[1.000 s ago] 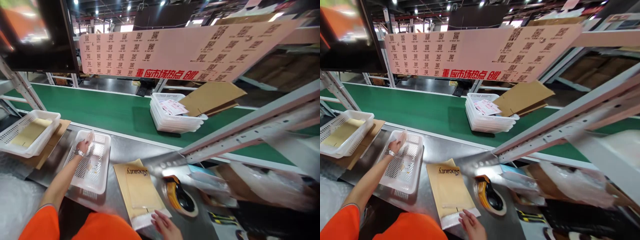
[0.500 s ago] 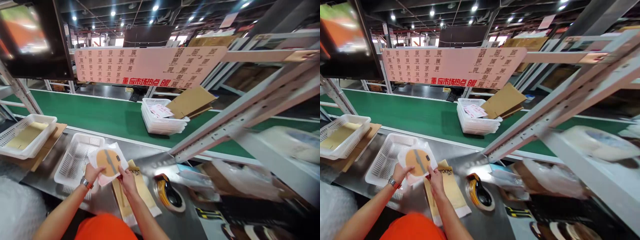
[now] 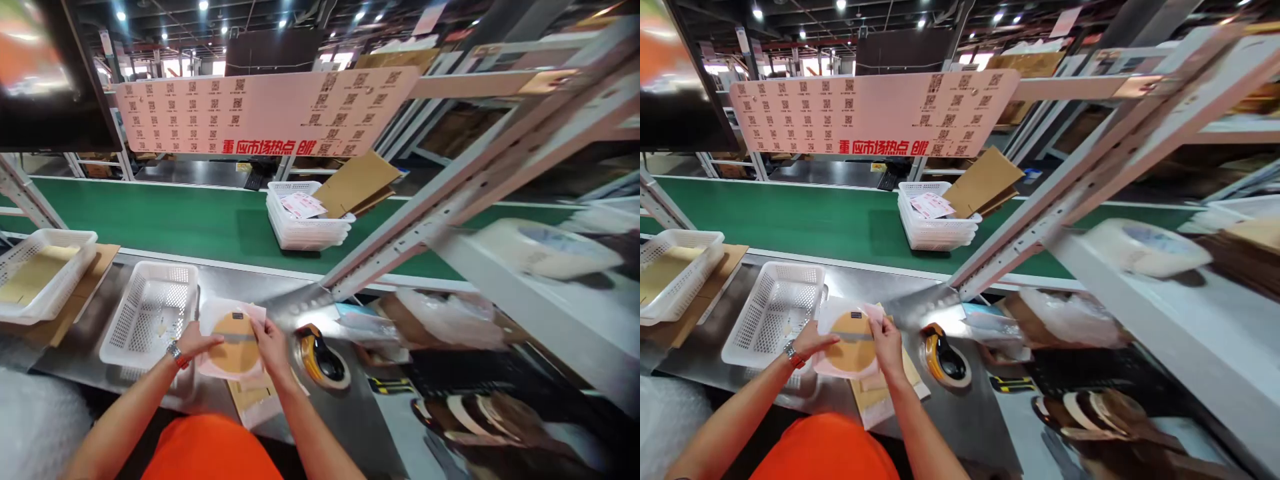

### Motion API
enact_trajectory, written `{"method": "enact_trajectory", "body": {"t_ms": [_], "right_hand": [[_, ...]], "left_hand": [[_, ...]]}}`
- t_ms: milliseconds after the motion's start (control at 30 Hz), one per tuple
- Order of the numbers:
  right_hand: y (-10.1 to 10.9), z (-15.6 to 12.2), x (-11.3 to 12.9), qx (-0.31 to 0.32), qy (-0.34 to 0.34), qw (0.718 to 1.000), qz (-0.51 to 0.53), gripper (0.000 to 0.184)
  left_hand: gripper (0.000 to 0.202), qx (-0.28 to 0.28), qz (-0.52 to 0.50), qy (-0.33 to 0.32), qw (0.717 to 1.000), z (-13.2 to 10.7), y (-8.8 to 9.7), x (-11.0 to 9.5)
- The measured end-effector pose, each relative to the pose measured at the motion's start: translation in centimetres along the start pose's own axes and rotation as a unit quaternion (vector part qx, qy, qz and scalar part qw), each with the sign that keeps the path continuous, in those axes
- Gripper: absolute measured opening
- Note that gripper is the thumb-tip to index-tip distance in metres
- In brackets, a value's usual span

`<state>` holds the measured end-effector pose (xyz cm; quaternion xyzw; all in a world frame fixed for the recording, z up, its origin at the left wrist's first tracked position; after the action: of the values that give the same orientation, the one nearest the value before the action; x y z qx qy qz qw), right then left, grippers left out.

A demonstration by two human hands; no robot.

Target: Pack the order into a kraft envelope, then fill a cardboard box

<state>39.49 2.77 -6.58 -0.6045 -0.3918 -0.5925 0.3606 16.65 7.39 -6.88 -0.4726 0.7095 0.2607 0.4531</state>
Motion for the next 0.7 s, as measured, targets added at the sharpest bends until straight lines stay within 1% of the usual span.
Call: {"method": "enact_trajectory", "body": {"t_ms": [67,133,167,200,300,333,367,400,433,467,500,533,567,600,633,700], "right_hand": [[-0.5,-0.2,-0.4,-0.048,0.002,0.999,-0.017,0.063],[-0.3,-0.3,-0.9,-0.074,-0.007,0.997,0.004,0.063],[-0.1,-0.5,-1.2,-0.069,-0.02,0.997,0.031,0.065],[0.2,-0.8,-1.6,-0.05,-0.042,0.996,0.064,0.068],[0.9,-2.2,-2.8,0.056,-0.139,0.977,0.153,0.07],[1.1,-2.7,-3.3,0.079,-0.163,0.969,0.166,0.068],[1.3,-3.1,-3.8,0.084,-0.178,0.966,0.171,0.066],[1.5,-3.5,-4.3,0.075,-0.184,0.966,0.168,0.065],[1.7,-3.7,-4.7,0.057,-0.184,0.968,0.159,0.063],[2.0,-3.9,-5.2,0.036,-0.183,0.971,0.147,0.062],[2.3,-4.1,-5.6,0.016,-0.182,0.974,0.135,0.06],[2.6,-4.2,-5.9,0.002,-0.182,0.975,0.125,0.059],[3.0,-4.3,-6.2,-0.007,-0.182,0.976,0.12,0.058],[3.3,-4.4,-6.5,-0.014,-0.18,0.976,0.119,0.058],[3.6,-4.6,-6.7,-0.02,-0.178,0.976,0.121,0.058],[4.2,-4.8,-7.1,-0.032,-0.175,0.976,0.126,0.057]], "left_hand": [[0.072,0.046,0.001,0.019,0.999,0.1,-1.4,0.3],[0.073,0.051,-0.008,0.023,0.998,0.2,-2.2,0.6],[0.074,0.045,-0.012,0.024,0.999,0.3,-2.5,0.8],[0.075,0.04,-0.016,0.026,0.999,0.5,-2.7,1.1],[0.065,0.047,-0.007,0.031,0.998,1.4,-3.0,2.1],[0.059,0.054,0.011,0.031,0.998,1.8,-2.7,2.5],[0.054,0.053,0.038,0.031,0.997,2.3,-2.1,2.8],[0.049,0.034,0.074,0.03,0.996,2.8,-1.1,3.1],[0.044,-0.008,0.129,0.027,0.991,3.2,0.3,3.3],[0.041,-0.063,0.193,0.025,0.979,3.5,2.1,3.5],[0.038,-0.133,0.258,0.02,0.957,3.7,4.2,3.6],[0.037,-0.189,0.348,0.021,0.918,3.8,6.4,3.8],[0.037,-0.214,0.387,0.035,0.896,3.9,8.5,3.9],[0.039,-0.222,0.413,0.05,0.882,3.9,10.5,4.2],[0.041,-0.216,0.444,0.063,0.867,4.0,12.2,4.5],[0.038,-0.185,0.508,0.089,0.836,4.1,14.5,5.2]]}}
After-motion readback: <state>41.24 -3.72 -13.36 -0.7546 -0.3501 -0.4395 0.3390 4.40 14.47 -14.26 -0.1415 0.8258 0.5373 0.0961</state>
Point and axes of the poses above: each hand's wrist, its own z-axis towards the middle knuckle, its own y-axis out of the back of the hand, x = y × z, the point moved 1 cm from there along z, towards the middle knuckle, and after that the axes turned 10 degrees about y, right-handed, at the moved point
